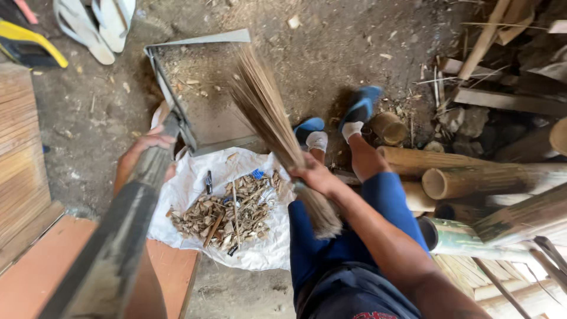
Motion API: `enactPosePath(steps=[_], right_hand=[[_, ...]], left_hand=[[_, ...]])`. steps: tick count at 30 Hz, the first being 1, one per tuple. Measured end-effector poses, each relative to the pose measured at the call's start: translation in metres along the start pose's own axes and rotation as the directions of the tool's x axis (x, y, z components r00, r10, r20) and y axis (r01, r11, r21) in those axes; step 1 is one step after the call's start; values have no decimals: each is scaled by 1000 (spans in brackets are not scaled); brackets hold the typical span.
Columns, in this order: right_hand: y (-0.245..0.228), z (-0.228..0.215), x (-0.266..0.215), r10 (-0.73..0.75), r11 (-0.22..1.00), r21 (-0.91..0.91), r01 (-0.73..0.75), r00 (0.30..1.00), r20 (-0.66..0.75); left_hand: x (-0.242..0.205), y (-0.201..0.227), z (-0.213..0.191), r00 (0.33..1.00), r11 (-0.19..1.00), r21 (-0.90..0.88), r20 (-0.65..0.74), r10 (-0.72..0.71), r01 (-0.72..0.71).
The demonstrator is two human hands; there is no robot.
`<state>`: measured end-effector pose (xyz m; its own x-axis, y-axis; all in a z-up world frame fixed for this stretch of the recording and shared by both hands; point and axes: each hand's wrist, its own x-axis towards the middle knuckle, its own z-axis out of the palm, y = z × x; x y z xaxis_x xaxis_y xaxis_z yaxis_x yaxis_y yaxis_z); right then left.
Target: The person sweeps scattered wood chips and debris from the floor into a dustpan using a broom, then empties the dustpan into a large white sack. The person repeats the sweeping and emptying process multiple times to collect the debris.
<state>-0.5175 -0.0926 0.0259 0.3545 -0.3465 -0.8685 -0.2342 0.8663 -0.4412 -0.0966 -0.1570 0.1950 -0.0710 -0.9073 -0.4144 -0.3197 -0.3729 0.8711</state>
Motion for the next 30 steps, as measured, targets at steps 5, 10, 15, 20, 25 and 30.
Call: enactPosePath(steps=[5, 10, 15, 20, 25, 30], right_hand=[[4, -128, -64, 131, 981, 185, -54, 893, -431], [8, -157, -7, 318, 927, 347, -142, 788, -528], [38, -83, 13, 274, 908, 359, -218, 955, -111], [48, -109, -65, 2, 983, 179, 49, 960, -279], [20, -100, -1, 273, 961, 172, -218, 856, -439], [10, -29, 12, -21, 897, -440, -34, 993, -120]], left_hand=[[8, 17, -5, 976, 998, -64, -217, -3, -11], [6, 35, -23, 966, 981, -127, -232, 112, -145], [30, 38, -6, 977, 986, -90, -176, 123, -141], [68, 55, 15, 970, 990, -78, -223, 98, -118], [76, 46, 67, 956, 998, -29, -292, 42, -53], [71, 24, 97, 926, 993, 93, -363, 107, -78]])
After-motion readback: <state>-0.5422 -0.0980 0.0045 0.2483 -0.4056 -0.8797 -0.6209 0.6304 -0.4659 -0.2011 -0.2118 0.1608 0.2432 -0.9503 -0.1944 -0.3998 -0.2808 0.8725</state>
